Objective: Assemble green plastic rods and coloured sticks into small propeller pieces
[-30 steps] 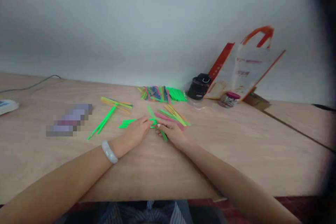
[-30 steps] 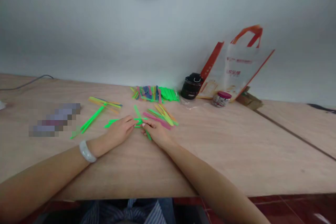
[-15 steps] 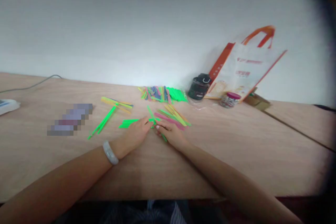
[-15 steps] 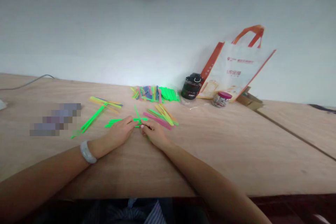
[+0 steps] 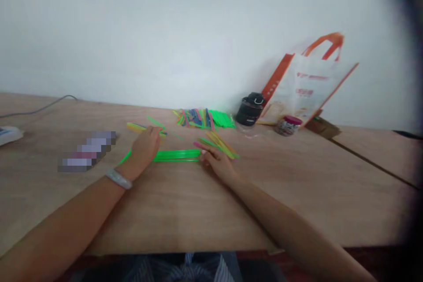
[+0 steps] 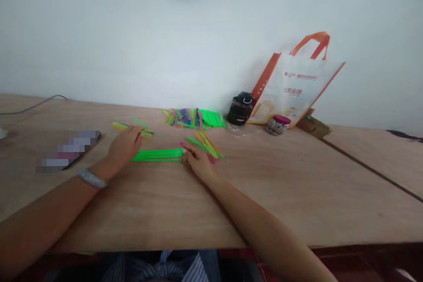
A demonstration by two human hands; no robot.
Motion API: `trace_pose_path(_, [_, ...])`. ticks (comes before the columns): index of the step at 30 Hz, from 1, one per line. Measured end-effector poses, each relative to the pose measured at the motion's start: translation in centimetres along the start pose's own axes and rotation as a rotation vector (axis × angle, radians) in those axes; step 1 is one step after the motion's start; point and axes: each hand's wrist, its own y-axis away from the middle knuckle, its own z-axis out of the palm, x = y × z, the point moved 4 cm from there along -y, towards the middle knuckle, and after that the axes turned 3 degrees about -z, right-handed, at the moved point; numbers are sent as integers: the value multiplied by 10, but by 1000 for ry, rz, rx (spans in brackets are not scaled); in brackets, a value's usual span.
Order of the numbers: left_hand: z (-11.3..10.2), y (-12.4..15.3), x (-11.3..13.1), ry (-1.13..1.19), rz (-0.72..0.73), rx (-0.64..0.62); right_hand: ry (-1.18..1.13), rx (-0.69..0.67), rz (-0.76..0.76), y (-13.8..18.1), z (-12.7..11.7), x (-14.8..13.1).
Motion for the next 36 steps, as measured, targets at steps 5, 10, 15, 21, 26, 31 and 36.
trace_pose_path(5, [7, -10, -48, -135, -187, -146, 91, 14, -79, -2, 2, 2])
trace_pose_path(10, [11, -9, -57, -209, -195, -211, 136, 48, -120, -2, -2, 0])
trace_pose_path(15, [16, -9, -64, -200, -239, -241, 203, 90, -151, -1, -8, -3])
trace_pose_path(21, [21, -11, -69, -170, -283, -226, 374, 253, -174, -12, -34, 13])
trace_pose_path(26, [17, -10, -64, -176, -250, -187, 585, 320, -130, -20, -68, 31])
trace_pose_path(31, [8, -9, -41, -141, -114, -40, 757, 283, -103, -22, -77, 36])
trace_pose_path(36, [15, 5, 11, 105, 306, -101, 879, 122, -79, -20, -60, 31])
